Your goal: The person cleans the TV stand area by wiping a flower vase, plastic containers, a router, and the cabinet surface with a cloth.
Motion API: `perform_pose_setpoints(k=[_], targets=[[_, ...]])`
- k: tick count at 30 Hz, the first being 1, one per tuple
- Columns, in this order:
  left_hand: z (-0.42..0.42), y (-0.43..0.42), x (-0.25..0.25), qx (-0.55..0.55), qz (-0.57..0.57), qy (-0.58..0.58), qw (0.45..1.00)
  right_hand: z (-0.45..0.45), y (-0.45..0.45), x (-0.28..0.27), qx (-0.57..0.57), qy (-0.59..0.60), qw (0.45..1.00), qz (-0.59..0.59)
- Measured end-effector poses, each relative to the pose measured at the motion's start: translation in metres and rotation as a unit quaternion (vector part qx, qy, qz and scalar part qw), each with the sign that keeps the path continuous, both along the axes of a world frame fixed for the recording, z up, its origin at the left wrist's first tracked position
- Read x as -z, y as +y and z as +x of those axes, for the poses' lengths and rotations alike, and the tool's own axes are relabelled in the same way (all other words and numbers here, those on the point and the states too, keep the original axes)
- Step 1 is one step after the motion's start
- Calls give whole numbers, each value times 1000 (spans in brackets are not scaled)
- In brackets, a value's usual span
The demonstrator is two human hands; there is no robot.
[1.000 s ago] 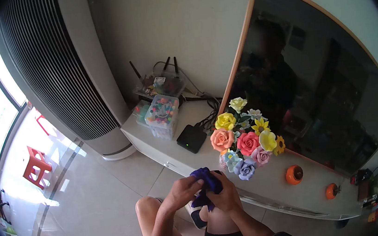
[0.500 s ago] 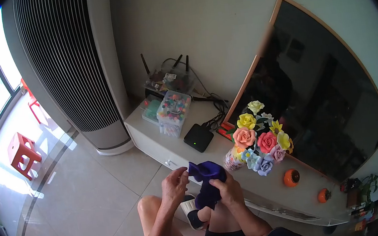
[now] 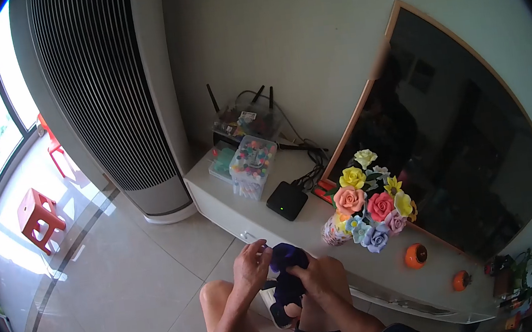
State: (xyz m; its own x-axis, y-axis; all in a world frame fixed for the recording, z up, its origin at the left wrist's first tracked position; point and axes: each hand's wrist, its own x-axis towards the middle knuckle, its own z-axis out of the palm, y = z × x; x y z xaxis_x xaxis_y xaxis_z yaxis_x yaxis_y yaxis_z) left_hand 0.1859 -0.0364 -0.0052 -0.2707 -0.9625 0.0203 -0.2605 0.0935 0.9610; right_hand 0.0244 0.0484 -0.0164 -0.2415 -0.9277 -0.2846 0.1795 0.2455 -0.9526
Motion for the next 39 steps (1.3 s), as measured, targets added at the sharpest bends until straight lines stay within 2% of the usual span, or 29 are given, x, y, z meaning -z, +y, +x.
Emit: perform_pose_setpoints(k=[4,8,11,14,15,18,27,34,39], targets=[[-3,-15,-7,-32,-54,-35,997,4,0,-2,-23,52,998,-13],[-8,-51,-5,-108,-96,-46,988,7,2,6,-50,37,997,-43],[-12,-79,-11,-147,-43,1,988,6,3,15,-69,66,994,-54],[-18,-96,-16,-190,-90,-32,977,7,1,18,-85,105,989,-67],[-19,-98,-27,-174,-73,-39,981,7,1,22,-92,124,986,-64],[-30,-108,-32,-204,-164,-135,956,8,1,33,-98,155,980,-79],[-70,-135,-29,-186,-253,-190,930,11,1,30,-125,224,962,-88],[-86,-146,-30,-185,-227,-205,934,13,0,39,-134,273,949,-86],[-86,-150,-16,-213,-243,-182,929,14,-1,39,-130,260,951,-100]])
